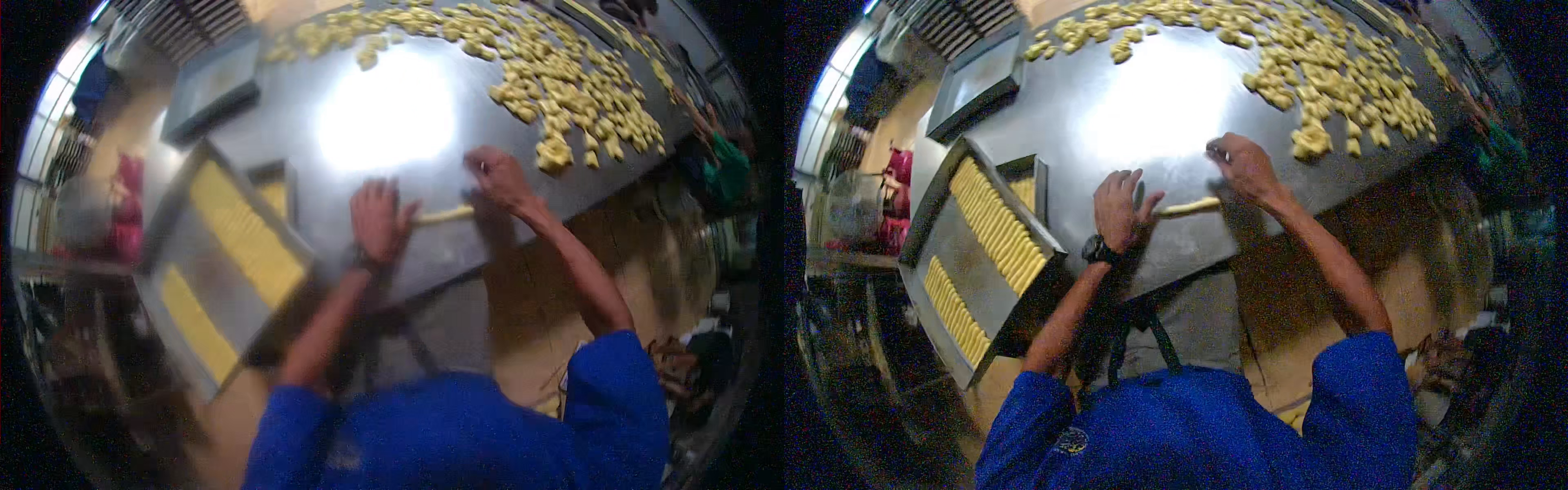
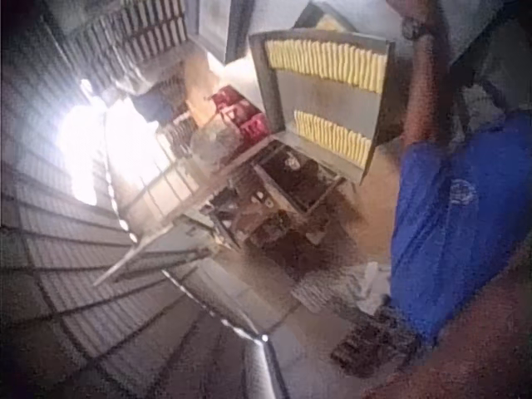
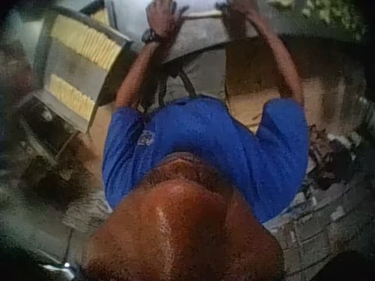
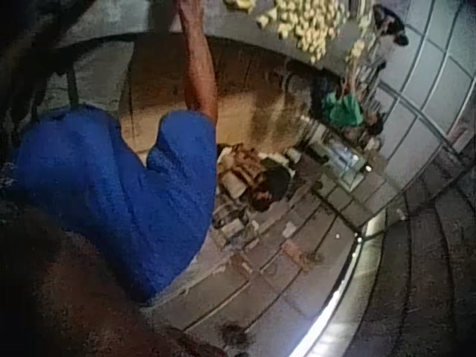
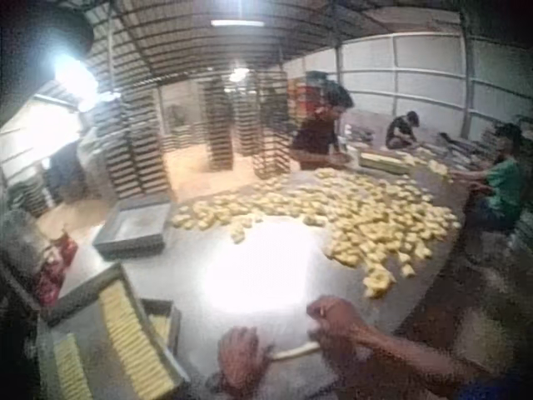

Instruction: The person rolls pieces of dough into long sticks by hand on a metal table and arranges them in rows onto a baking tray.

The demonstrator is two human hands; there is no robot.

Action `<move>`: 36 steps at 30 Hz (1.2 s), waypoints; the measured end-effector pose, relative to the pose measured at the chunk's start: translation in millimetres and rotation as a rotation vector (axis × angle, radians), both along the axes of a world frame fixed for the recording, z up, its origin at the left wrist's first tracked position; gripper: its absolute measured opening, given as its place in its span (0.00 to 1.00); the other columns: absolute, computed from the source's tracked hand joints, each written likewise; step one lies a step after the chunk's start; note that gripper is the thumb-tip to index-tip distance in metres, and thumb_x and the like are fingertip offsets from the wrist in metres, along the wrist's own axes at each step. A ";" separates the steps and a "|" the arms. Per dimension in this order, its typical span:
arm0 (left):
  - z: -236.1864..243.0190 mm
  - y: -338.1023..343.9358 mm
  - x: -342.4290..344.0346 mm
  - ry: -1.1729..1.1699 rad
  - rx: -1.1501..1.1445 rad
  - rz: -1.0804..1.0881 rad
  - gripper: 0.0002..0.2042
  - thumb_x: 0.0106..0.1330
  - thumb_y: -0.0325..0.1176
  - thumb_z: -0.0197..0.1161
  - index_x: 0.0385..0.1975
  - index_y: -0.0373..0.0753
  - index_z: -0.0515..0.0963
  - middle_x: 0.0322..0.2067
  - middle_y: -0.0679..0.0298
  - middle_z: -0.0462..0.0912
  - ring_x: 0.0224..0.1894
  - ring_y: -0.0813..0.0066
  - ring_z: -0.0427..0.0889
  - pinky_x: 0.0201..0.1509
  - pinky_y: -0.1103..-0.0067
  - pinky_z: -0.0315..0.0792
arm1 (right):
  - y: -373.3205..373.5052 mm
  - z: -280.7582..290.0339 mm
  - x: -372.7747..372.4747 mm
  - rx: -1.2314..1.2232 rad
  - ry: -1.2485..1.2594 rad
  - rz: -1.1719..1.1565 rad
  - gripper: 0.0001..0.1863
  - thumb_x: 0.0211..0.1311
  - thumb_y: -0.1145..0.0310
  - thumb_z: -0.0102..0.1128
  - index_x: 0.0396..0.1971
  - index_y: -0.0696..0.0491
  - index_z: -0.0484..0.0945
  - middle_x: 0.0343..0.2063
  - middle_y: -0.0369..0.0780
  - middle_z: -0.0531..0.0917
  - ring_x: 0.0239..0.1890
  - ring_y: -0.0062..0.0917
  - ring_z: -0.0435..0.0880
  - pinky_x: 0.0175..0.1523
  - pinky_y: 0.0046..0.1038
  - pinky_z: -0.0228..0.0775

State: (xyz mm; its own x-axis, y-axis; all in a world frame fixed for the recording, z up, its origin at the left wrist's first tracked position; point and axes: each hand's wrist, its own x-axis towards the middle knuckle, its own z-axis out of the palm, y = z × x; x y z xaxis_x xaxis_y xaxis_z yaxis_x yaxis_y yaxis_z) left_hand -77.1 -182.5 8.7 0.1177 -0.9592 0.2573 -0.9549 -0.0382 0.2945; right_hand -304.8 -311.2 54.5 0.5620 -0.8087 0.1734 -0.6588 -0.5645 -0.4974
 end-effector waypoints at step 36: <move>14.2 13.7 22.6 1.102 -0.012 0.093 0.27 0.70 0.44 0.64 0.61 0.32 0.71 0.54 0.52 0.79 0.48 0.65 0.83 0.53 0.67 0.78 | -7.1 2.5 90.8 0.631 -0.473 0.000 0.21 0.65 0.63 0.67 0.50 0.63 0.79 0.36 0.44 0.85 0.36 0.24 0.86 0.40 0.25 0.79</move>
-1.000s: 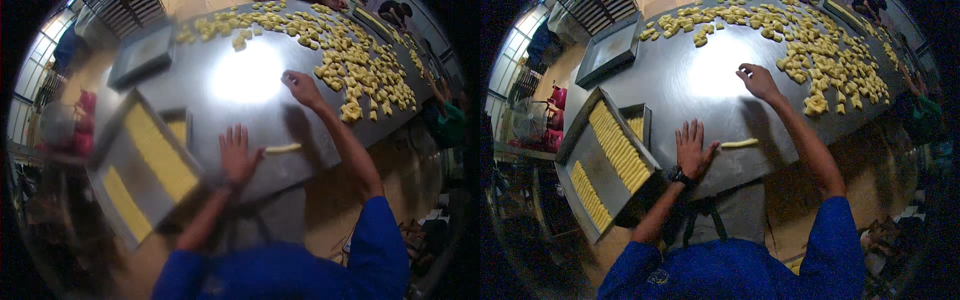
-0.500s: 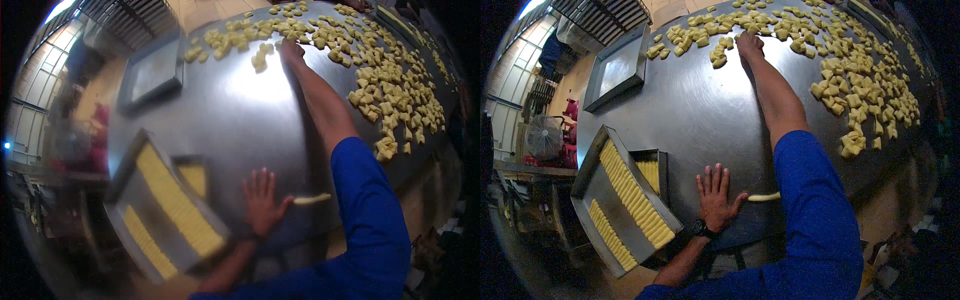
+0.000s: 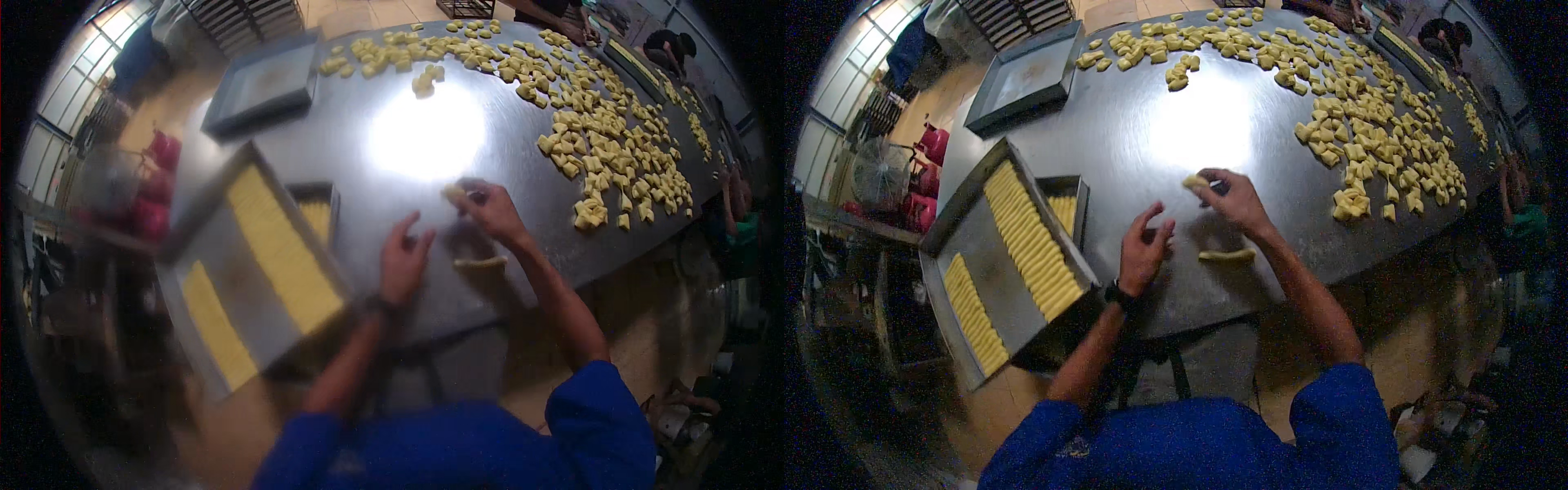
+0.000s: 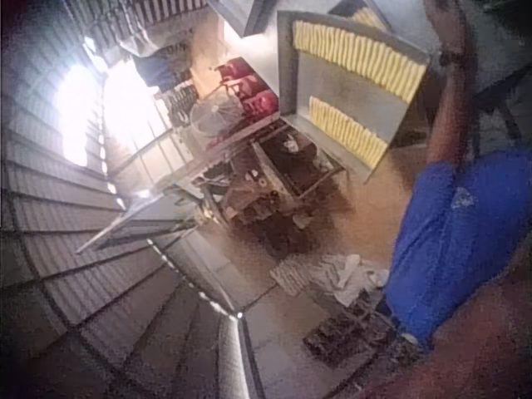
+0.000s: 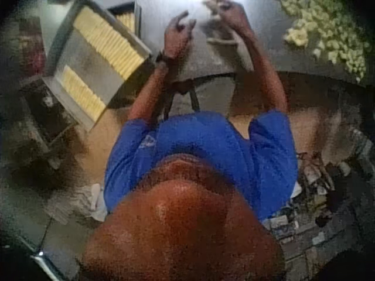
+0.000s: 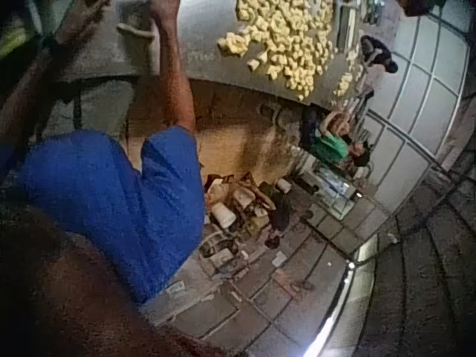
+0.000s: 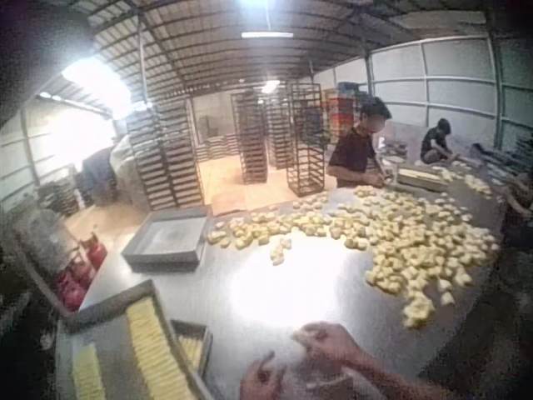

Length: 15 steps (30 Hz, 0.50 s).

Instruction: The person rolls pieces of dough into long sticks by hand on a metal table and arranges them in rows onto a baking tray.

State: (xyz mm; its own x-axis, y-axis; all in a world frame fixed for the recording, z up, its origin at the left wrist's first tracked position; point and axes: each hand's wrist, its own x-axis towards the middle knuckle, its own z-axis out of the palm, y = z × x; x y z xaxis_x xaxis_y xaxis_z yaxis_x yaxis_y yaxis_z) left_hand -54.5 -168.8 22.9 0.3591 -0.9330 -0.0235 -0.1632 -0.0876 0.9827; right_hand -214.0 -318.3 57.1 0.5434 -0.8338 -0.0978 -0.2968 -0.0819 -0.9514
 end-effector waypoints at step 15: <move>40.8 29.4 -27.6 0.463 -0.296 -0.381 0.12 0.70 0.37 0.64 0.40 0.32 0.81 0.45 0.57 0.84 0.44 0.72 0.85 0.47 0.75 0.82 | 117.0 60.4 -54.2 0.263 -0.075 0.040 0.15 0.70 0.63 0.61 0.49 0.57 0.80 0.42 0.42 0.84 0.46 0.27 0.85 0.49 0.30 0.79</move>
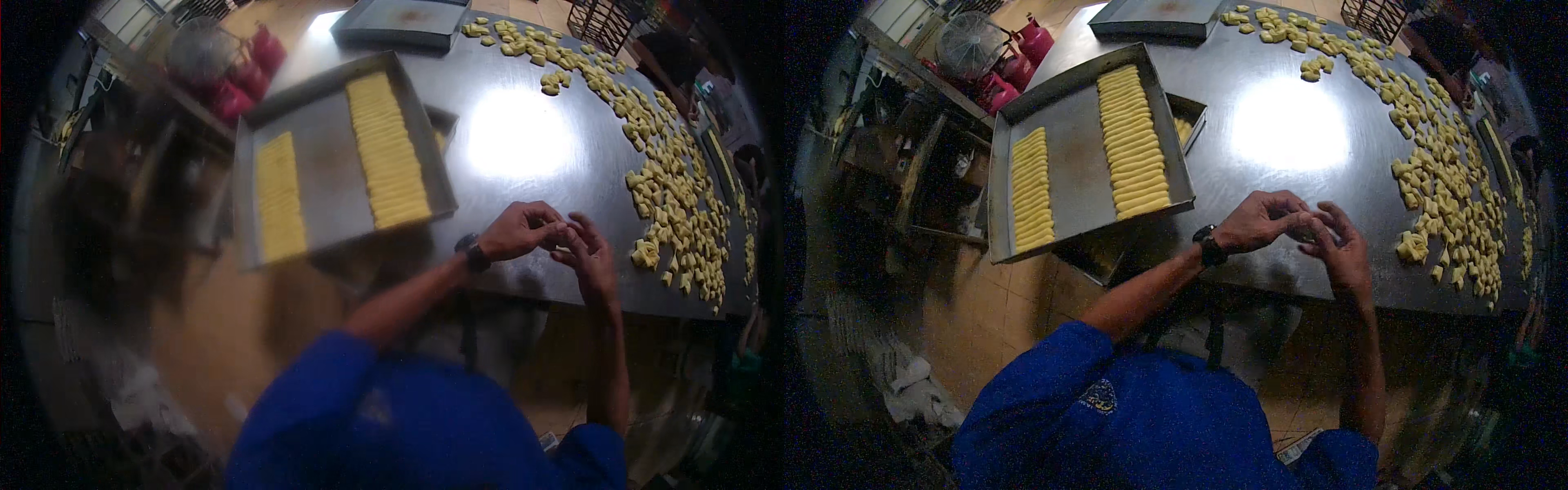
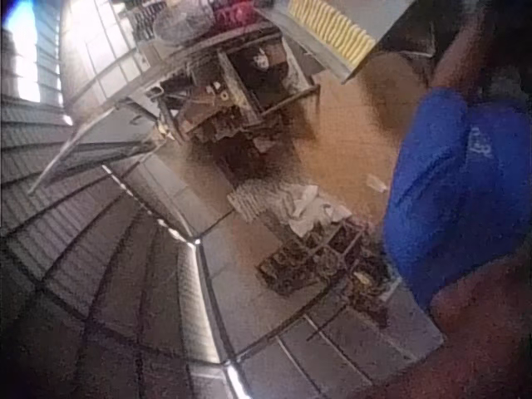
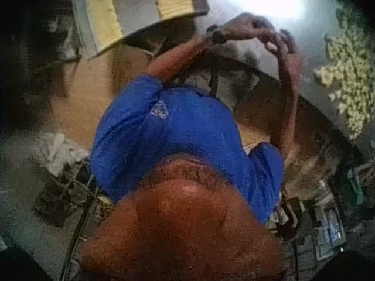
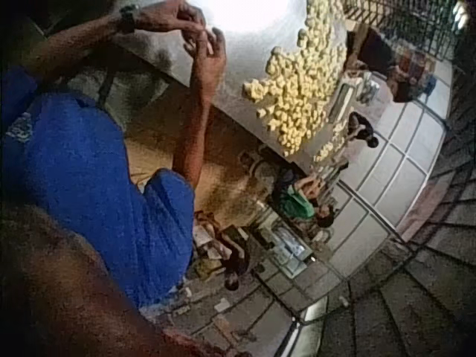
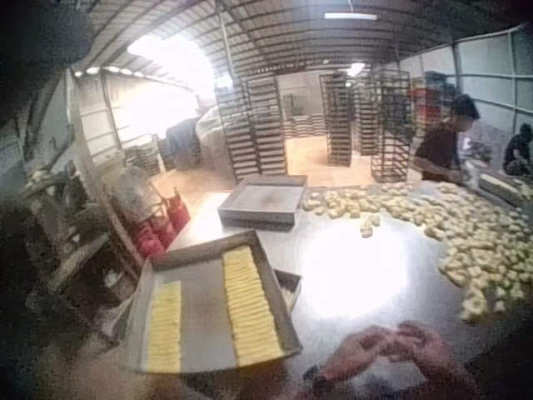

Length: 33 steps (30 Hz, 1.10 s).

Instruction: The person rolls pieces of dough into long sticks by hand on a metal table and arranges them in rows onto a baking tray.

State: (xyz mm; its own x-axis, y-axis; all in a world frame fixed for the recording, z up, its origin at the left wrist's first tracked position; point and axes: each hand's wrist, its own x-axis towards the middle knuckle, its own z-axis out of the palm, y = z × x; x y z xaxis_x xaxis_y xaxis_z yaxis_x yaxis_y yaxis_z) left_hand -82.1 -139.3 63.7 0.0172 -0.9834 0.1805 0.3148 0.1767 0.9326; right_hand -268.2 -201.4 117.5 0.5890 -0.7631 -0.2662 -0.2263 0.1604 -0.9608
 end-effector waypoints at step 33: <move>-41.3 -133.4 19.5 -1.492 0.325 -0.197 0.31 0.59 0.68 0.60 0.32 0.40 0.85 0.33 0.53 0.86 0.37 0.57 0.85 0.45 0.63 0.76 | -153.6 -101.6 -34.9 -0.687 0.745 0.194 0.35 0.41 0.31 0.73 0.32 0.51 0.82 0.32 0.43 0.85 0.37 0.36 0.84 0.41 0.39 0.76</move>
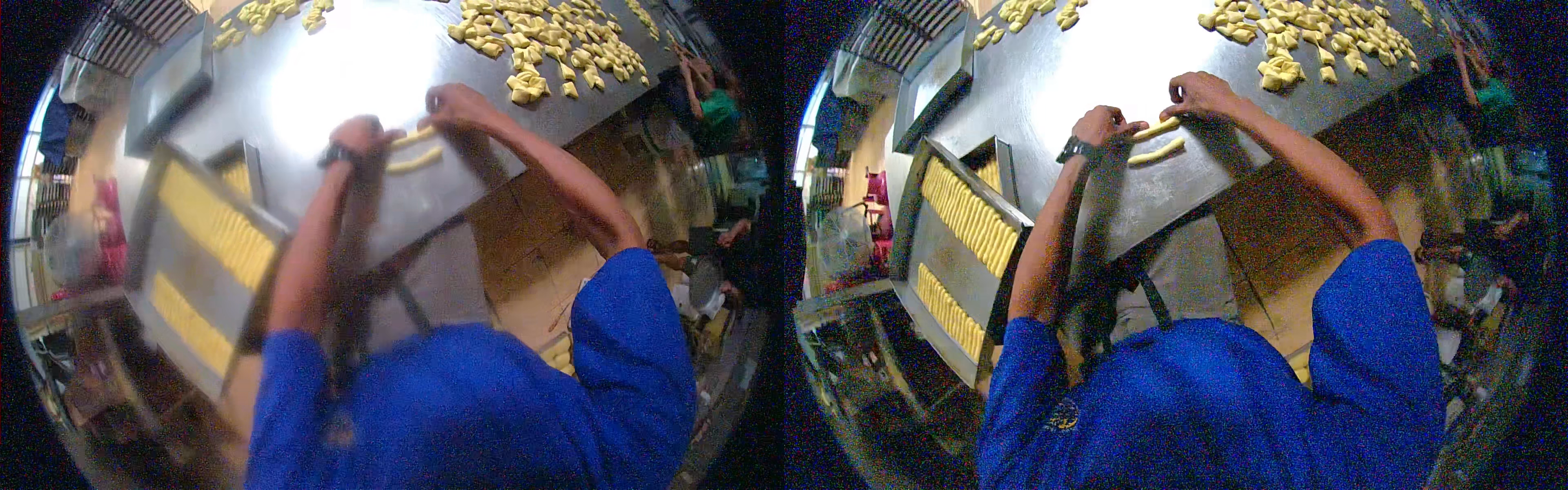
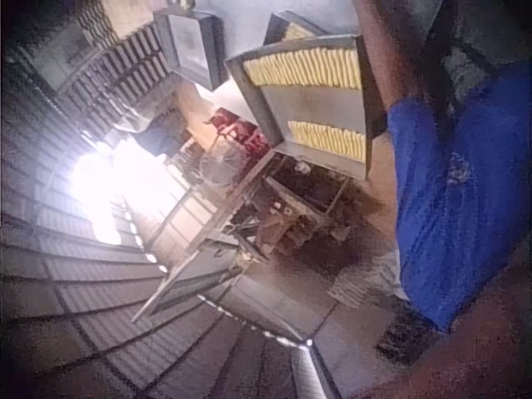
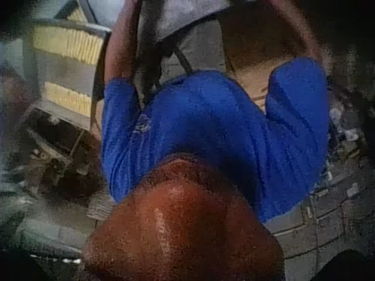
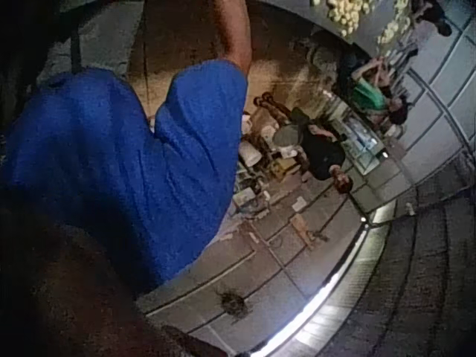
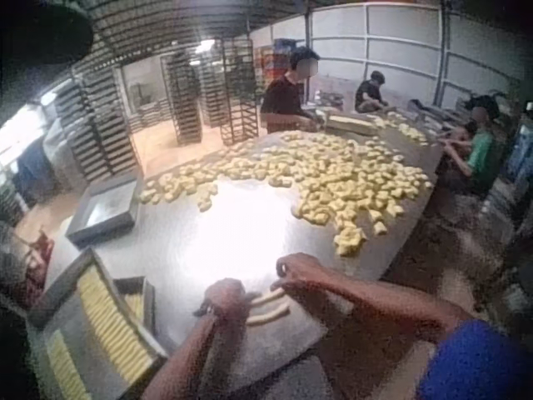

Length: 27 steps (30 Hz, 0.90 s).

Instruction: The person rolls pieces of dough into long sticks by hand on a metal table and arranges them in rows onto a baking tray.

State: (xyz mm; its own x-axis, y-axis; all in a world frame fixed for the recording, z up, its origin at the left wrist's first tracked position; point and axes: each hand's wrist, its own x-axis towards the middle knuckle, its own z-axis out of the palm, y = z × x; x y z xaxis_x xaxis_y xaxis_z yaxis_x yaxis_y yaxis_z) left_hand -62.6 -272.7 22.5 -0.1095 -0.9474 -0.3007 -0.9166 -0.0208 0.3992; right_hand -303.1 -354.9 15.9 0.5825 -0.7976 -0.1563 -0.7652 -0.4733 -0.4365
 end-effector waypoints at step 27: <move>-6.7 -0.6 -9.3 -0.106 -0.182 0.056 0.35 0.57 0.73 0.58 0.24 0.39 0.85 0.26 0.53 0.85 0.29 0.56 0.84 0.36 0.62 0.76 | 9.8 -6.6 7.4 -0.202 0.027 -0.012 0.36 0.47 0.26 0.62 0.35 0.49 0.83 0.32 0.42 0.85 0.40 0.39 0.85 0.47 0.43 0.75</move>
